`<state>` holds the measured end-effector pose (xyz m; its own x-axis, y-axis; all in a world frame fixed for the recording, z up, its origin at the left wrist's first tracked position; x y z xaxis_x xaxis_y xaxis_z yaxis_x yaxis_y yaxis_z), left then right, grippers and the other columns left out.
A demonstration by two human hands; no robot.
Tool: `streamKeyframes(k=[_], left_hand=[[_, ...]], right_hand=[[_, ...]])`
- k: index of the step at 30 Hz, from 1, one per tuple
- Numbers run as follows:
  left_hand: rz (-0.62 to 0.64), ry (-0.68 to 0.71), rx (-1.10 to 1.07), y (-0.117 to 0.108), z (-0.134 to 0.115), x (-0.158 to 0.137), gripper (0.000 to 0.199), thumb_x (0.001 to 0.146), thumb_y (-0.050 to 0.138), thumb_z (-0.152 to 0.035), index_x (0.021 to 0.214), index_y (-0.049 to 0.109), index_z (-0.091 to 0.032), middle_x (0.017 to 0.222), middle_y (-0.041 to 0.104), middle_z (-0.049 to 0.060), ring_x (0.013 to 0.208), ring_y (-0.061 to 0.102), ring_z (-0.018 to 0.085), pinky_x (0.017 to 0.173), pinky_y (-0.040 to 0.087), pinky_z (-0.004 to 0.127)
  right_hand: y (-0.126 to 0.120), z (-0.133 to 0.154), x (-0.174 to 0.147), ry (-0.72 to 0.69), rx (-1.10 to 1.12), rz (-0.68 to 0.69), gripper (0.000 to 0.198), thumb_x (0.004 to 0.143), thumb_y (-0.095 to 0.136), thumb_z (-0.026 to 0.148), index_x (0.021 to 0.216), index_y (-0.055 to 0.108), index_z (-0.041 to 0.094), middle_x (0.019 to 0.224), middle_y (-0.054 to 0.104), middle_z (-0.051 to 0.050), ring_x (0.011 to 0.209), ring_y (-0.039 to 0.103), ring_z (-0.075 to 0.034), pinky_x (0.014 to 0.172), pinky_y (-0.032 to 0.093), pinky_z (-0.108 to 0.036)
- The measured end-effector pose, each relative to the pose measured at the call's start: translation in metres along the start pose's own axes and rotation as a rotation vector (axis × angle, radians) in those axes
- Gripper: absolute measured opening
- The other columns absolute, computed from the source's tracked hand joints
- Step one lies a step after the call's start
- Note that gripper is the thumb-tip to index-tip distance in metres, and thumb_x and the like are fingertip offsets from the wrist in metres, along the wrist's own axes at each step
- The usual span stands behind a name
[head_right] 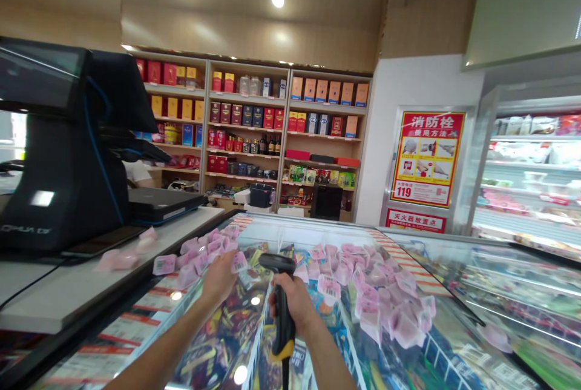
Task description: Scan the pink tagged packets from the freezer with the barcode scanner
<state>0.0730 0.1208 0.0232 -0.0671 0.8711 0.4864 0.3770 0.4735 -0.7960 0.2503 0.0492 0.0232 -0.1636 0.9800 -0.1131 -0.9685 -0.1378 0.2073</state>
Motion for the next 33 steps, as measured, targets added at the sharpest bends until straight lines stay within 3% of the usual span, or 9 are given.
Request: streamKeyframes(k=[5, 10, 15, 19, 25, 29, 33], left_hand=[[0.059, -0.026, -0.013, 0.013, -0.012, -0.006, 0.024, 0.072, 0.039, -0.016, 0.094, 0.048, -0.020, 0.093, 0.056, 0.005, 0.092, 0.050, 0.020, 0.074, 0.037, 0.028], [0.171, -0.038, -0.082, 0.035, -0.043, -0.015, 0.029, 0.073, 0.037, -0.014, 0.101, 0.045, -0.019, 0.098, 0.054, 0.007, 0.078, 0.056, 0.015, 0.064, 0.039, 0.024], [0.263, -0.006, -0.189, 0.054, -0.079, -0.022, 0.061, 0.058, 0.058, -0.019, 0.114, 0.035, -0.014, 0.107, 0.051, 0.008, 0.088, 0.053, 0.014, 0.071, 0.038, 0.018], [0.242, -0.058, -0.218, 0.066, -0.092, -0.019, 0.062, 0.064, 0.051, -0.018, 0.120, 0.027, -0.008, 0.113, 0.044, 0.015, 0.093, 0.052, 0.018, 0.075, 0.036, 0.022], [0.224, -0.061, -0.251, 0.082, -0.113, -0.006, 0.056, 0.067, 0.040, -0.006, 0.121, 0.027, -0.010, 0.118, 0.040, 0.016, 0.100, 0.049, 0.017, 0.079, 0.035, 0.022], [0.205, -0.068, -0.261, 0.080, -0.107, -0.002, 0.068, 0.062, 0.040, 0.000, 0.126, 0.019, -0.012, 0.126, 0.033, 0.017, 0.107, 0.045, 0.016, 0.082, 0.035, 0.022], [0.134, -0.115, -0.230, 0.056, -0.067, 0.002, 0.065, 0.061, 0.044, -0.003, 0.122, 0.025, -0.014, 0.125, 0.036, 0.015, 0.106, 0.045, 0.019, 0.082, 0.036, 0.028]], right_hand=[[-0.032, 0.011, 0.005, -0.049, 0.011, -0.162, 0.023, 0.066, 0.045, 0.038, 0.067, 0.046, 0.016, 0.041, 0.051, 0.002, 0.030, 0.043, -0.009, 0.029, 0.033, -0.019], [-0.070, 0.017, 0.006, -0.065, 0.023, -0.279, 0.022, 0.065, 0.048, 0.039, 0.066, 0.046, 0.016, 0.042, 0.051, 0.003, 0.032, 0.045, -0.009, 0.030, 0.034, -0.019], [-0.101, 0.022, 0.004, -0.089, 0.079, -0.314, 0.023, 0.064, 0.050, 0.039, 0.066, 0.047, 0.016, 0.044, 0.051, 0.002, 0.033, 0.045, -0.008, 0.030, 0.034, -0.018], [-0.117, 0.023, -0.002, -0.092, 0.144, -0.353, 0.023, 0.064, 0.051, 0.039, 0.067, 0.047, 0.016, 0.044, 0.052, 0.002, 0.033, 0.045, -0.008, 0.030, 0.035, -0.017], [-0.129, 0.019, -0.007, -0.062, 0.190, -0.404, 0.022, 0.065, 0.051, 0.038, 0.066, 0.048, 0.016, 0.044, 0.052, 0.002, 0.033, 0.046, -0.008, 0.031, 0.036, -0.018], [-0.125, 0.017, -0.005, -0.065, 0.194, -0.391, 0.022, 0.065, 0.051, 0.037, 0.065, 0.047, 0.016, 0.043, 0.052, 0.002, 0.033, 0.045, -0.007, 0.031, 0.036, -0.017], [-0.114, 0.014, -0.001, -0.077, 0.178, -0.342, 0.022, 0.066, 0.050, 0.038, 0.066, 0.047, 0.017, 0.044, 0.052, 0.003, 0.033, 0.045, -0.007, 0.031, 0.035, -0.017]])
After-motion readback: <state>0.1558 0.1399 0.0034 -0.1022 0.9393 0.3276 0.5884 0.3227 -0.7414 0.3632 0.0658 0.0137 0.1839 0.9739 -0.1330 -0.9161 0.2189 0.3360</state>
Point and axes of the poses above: each hand's wrist, its own x-axis towards the middle knuckle, its own y-axis out of the palm, z = x × y, the point moved 5 cm from there along x, towards the middle knuckle
